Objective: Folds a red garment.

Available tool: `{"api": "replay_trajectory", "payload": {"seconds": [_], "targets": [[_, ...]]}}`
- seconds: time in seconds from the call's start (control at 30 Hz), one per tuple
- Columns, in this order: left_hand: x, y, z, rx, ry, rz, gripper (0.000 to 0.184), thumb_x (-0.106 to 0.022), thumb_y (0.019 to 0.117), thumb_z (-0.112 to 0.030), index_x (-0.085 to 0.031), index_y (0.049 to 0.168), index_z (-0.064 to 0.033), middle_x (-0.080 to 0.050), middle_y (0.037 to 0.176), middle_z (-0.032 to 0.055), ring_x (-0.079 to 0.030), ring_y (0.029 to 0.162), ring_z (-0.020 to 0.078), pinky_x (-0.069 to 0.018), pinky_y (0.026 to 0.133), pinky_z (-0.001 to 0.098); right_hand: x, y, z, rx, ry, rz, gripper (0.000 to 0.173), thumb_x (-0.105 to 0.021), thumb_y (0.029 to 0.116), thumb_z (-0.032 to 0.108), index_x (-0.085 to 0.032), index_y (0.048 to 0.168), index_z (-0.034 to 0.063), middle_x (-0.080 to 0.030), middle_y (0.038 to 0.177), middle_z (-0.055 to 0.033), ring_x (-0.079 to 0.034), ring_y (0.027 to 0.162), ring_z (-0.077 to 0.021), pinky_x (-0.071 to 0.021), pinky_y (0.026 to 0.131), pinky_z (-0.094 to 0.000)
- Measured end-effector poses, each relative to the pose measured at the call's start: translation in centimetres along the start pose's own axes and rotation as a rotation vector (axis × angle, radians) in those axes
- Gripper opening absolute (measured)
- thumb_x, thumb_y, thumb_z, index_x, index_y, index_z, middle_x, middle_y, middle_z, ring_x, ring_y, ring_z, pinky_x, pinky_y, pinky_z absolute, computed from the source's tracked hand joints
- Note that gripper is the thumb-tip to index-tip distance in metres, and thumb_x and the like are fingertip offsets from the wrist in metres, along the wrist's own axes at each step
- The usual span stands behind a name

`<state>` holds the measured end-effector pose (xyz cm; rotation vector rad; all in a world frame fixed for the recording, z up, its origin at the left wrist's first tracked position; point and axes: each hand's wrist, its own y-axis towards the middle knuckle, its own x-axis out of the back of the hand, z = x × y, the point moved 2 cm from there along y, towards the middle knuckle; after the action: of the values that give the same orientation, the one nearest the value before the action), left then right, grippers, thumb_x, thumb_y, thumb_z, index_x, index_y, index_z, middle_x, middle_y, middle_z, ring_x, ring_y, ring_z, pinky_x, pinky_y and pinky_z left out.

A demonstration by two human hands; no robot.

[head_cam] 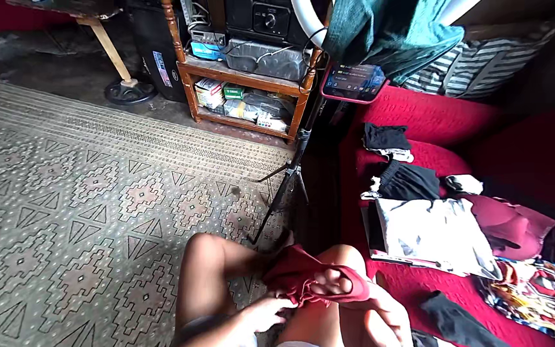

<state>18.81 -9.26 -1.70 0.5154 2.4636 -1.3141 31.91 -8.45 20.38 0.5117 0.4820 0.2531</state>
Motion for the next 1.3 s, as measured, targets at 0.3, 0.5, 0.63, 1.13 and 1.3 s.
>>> {"api": "replay_trajectory", "payload": {"seconds": [0.3,0.5,0.63,1.13,1.3], "targets": [[-0.7,-0.6,-2.2,-0.241,-0.236,0.022,0.034,-0.051,0.1077,-0.019,-0.052,0.137,-0.001,-0.063,0.13,0.0136,-0.062,0.119,0.0234,-0.0536,0.098,0.0435,-0.3,-0.8,0.6,0.138,-0.068,-0.088,0.029,-0.061,0.1017,0.028,-0.073,0.125,0.0144,-0.073,0.123,-0.0091,-0.07,0.113,-0.0236,-0.059,0.095,-0.0374],[1.8,-1.8,-6.5,-0.334,-0.364,-0.208,0.03,-0.046,0.1064,-0.008,-0.048,0.135,0.0016,-0.065,0.112,0.0134,-0.065,0.097,0.0195,-0.0558,0.086,0.0371,-0.9,0.5,1.2,0.169,-0.085,-0.094,0.028,-0.06,0.1015,0.028,-0.074,0.121,0.0144,-0.072,0.123,-0.0087,-0.069,0.111,-0.0227,-0.0595,0.092,-0.0361],[3.5,-4.6,-11.2,-0.448,-0.364,-0.245,0.025,-0.052,0.1056,-0.012,-0.05,0.126,0.0016,-0.065,0.099,0.0093,-0.065,0.085,0.0155,-0.0571,0.081,0.0346,0.0,2.7,3.0,0.257,-0.252,-0.164,0.024,-0.06,0.1007,0.024,-0.075,0.117,0.0136,-0.073,0.121,-0.008,-0.07,0.11,-0.0213,-0.0597,0.092,-0.0355],[8.3,-16.0,-22.3,-0.954,0.066,-0.234,0.028,-0.038,0.1069,-0.007,-0.057,0.128,-0.006,-0.072,0.107,0.0062,-0.071,0.097,0.0162,-0.0585,0.09,0.0353,9.4,4.3,-2.4,-0.306,-0.198,-0.565,0.038,-0.036,0.1063,0.014,-0.07,0.094,0.0064,-0.073,0.084,-0.0003,-0.068,0.074,-0.0076,-0.0587,0.073,-0.0267],[7.0,-16.9,-27.8,-1.082,0.176,-0.112,0.042,-0.042,0.0982,0.0,-0.05,0.137,-0.0125,-0.06,0.138,0.0072,-0.07,0.109,0.0242,-0.0611,0.089,0.0437,10.8,6.7,-2.0,-0.367,-0.261,-0.56,0.033,-0.04,0.1085,0.012,-0.071,0.106,0.0034,-0.07,0.08,0.0,-0.064,0.068,-0.0078,-0.0579,0.068,-0.0262]]}}
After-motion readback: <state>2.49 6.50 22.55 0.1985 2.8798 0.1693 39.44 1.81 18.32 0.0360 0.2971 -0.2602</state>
